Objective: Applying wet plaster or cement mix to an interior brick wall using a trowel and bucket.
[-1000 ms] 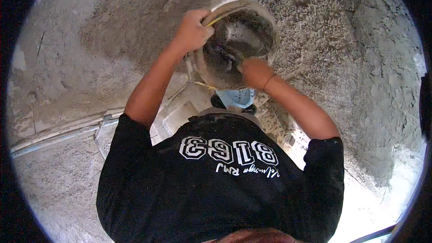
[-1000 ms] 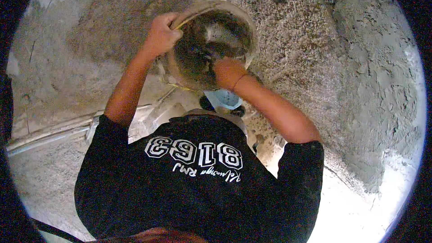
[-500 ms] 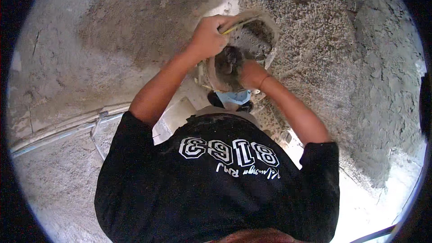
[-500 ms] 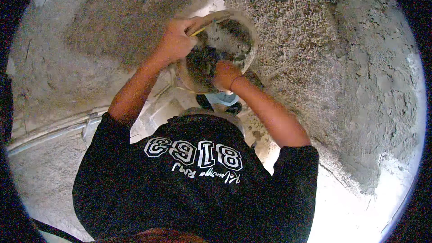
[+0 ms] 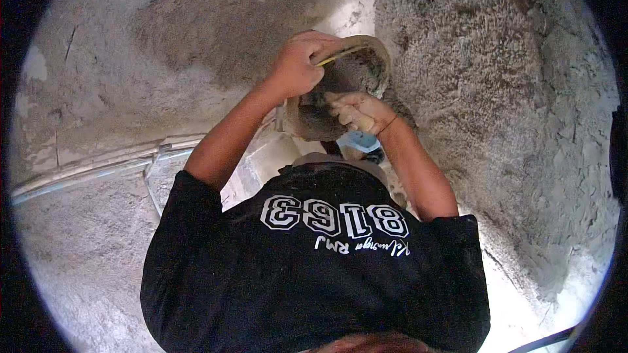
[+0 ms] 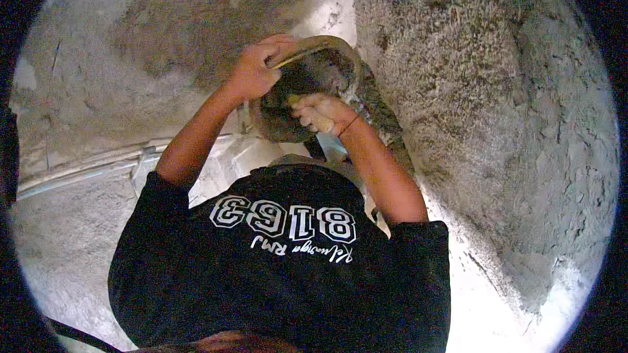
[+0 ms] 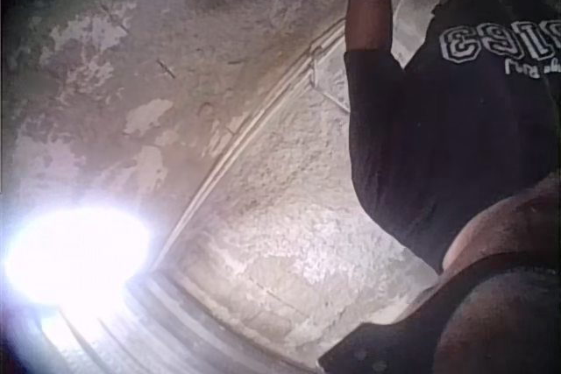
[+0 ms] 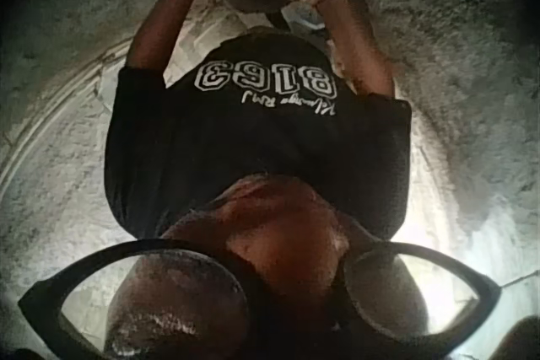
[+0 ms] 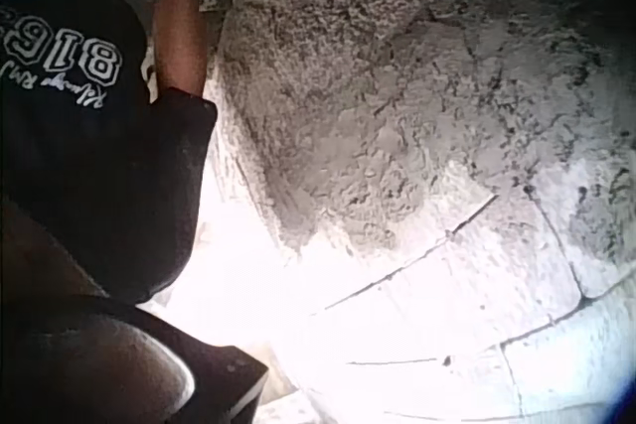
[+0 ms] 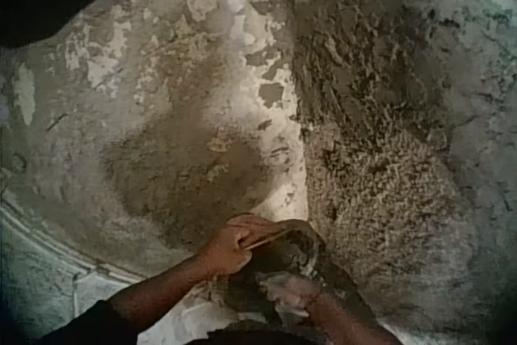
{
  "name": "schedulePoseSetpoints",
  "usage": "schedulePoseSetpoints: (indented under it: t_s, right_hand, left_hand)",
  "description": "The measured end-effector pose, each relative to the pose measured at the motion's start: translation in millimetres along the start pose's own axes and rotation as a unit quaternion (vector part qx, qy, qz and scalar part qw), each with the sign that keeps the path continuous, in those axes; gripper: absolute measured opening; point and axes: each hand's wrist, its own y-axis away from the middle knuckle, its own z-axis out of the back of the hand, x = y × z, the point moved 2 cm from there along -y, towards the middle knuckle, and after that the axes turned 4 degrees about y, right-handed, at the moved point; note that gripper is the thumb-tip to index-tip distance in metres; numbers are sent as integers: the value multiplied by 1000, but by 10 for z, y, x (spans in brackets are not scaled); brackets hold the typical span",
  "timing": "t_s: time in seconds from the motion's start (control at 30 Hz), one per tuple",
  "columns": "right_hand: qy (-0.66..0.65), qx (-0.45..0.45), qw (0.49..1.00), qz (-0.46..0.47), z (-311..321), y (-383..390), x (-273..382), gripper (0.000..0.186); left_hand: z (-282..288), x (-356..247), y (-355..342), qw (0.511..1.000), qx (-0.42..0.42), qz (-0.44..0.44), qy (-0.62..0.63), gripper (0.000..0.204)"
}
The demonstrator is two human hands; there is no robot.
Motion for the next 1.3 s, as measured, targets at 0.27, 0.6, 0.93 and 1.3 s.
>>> schedulePoseSetpoints:
  t_s: [0.27,0.6,0.93,1.3]
  right_hand:
    - [565,-324,754,87,126,200,263,30]
    - [915,-76,371,142,-8,52,85,25]
    - [196,-64,978,30,-356,75,74,35]
    - [763,-255,582,119,-638,321,164,41]
  left_hand:
    - [372,114,13,987,5,152,-52,31]
    - [-171,72,-98,998,-20,54,8,45]
    - [335,123,190,995,-20,90,26,41]
    - [612,283,260,970,-121,203,53,27]
